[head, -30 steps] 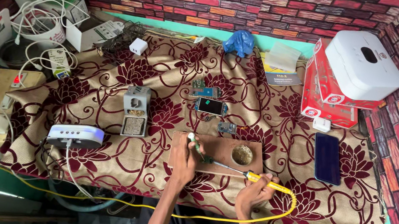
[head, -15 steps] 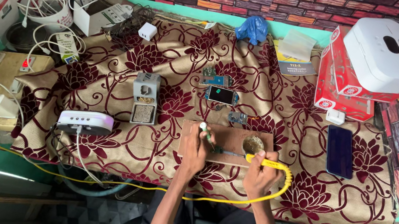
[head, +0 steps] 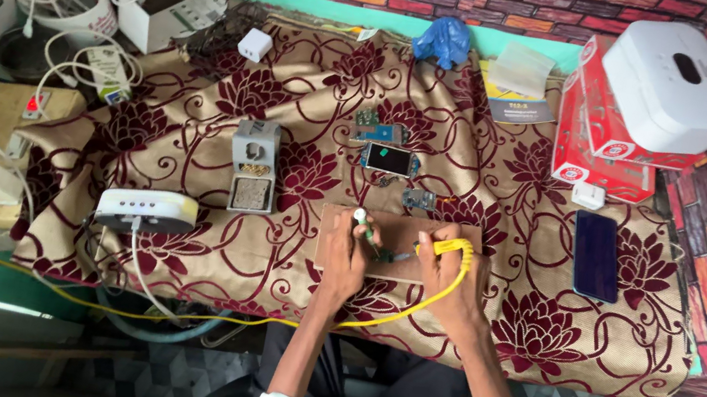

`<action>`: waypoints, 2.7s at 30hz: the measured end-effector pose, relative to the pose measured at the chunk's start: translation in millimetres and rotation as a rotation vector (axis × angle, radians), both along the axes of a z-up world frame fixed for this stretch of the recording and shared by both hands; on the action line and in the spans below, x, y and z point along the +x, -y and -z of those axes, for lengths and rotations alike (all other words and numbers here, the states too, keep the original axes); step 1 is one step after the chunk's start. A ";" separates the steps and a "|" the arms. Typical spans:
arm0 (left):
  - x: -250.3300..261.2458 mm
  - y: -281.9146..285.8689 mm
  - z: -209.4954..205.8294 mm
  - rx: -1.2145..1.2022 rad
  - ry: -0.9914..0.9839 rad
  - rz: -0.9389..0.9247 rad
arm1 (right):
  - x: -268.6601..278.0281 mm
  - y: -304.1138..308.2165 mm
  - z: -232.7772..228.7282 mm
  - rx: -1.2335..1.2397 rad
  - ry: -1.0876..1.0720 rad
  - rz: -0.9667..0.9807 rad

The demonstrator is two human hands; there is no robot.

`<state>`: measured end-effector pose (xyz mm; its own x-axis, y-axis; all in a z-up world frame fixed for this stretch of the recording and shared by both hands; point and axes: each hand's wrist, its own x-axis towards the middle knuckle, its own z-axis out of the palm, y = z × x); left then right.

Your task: The person uses a soldering iron and solder wire to attach components to a small green circuit board. They repeatedly heat joints and apply solder while holding the board steady on a wooden work surface.

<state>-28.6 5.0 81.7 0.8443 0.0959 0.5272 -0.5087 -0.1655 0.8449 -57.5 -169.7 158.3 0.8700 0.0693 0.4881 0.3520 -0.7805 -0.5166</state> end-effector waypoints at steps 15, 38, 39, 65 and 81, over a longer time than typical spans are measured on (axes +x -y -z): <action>9.8 5.9 21.4 -0.043 -0.072 0.010 | 5.5 7.2 22.6 0.230 0.036 -0.021; 12.0 4.0 27.4 0.061 -0.021 -0.103 | 6.0 13.7 33.1 0.310 0.107 -0.045; 12.2 4.5 29.5 0.067 -0.012 -0.098 | 5.3 13.4 29.1 0.281 0.126 -0.027; 13.5 7.7 23.2 -0.018 0.036 -0.031 | -4.1 61.5 104.8 1.147 0.370 0.491; 16.3 8.1 43.5 0.029 0.104 -0.081 | -25.1 62.8 91.2 1.648 0.348 0.563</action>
<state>-12.4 -3.1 38.3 0.7748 0.1446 0.6154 -0.5777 -0.2335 0.7822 -82.6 -232.4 67.1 0.4644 -0.8783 -0.1137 0.5037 0.3675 -0.7818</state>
